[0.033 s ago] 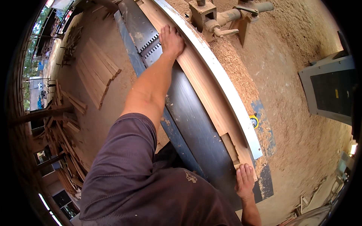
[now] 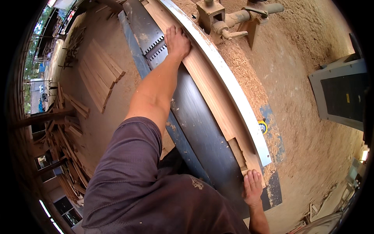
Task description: The person planes a wood plank by feeding it across a jointer machine multiple times, checks the plank width with a tape measure, and then carries the plank away.
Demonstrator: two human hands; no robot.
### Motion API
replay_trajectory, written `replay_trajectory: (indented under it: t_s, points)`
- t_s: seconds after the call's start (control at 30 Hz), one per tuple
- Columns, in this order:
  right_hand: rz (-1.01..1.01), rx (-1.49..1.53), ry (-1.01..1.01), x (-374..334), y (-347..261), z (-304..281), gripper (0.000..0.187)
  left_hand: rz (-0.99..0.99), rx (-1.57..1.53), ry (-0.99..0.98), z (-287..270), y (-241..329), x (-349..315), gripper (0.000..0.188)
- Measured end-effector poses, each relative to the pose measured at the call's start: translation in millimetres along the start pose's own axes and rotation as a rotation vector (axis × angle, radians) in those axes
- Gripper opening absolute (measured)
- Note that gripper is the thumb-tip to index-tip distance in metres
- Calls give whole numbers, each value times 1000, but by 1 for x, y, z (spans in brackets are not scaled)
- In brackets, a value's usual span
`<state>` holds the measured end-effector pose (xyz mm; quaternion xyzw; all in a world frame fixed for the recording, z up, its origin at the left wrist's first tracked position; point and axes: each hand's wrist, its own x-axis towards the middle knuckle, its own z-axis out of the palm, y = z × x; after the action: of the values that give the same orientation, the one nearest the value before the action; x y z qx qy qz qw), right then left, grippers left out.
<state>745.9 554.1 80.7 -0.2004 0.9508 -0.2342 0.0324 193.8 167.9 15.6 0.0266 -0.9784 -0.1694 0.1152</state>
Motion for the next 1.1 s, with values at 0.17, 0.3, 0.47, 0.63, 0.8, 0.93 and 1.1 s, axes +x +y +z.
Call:
replay_trajectory:
  t_s: [0.17,0.3,0.47,0.63,0.8,0.93,1.1]
  points:
    - [-13,1,8,22,-1,6,39,-8,21,22,4,-18,21,44]
    - [-9,-5,18,43,-5,8,38,0,16,20,7,-30,40,45]
    - [-13,0,29,72,-8,13,39,4,40,31,10,-46,66,45]
    - [-10,-2,25,98,-11,19,40,20,59,58,15,-66,92,44]
    - [-8,2,12,126,-14,20,41,55,84,95,19,-81,115,43]
    - [-5,-5,20,144,-16,25,42,63,81,112,23,-91,134,44]
    - [0,-3,5,170,-20,27,44,72,159,137,27,-106,159,44]
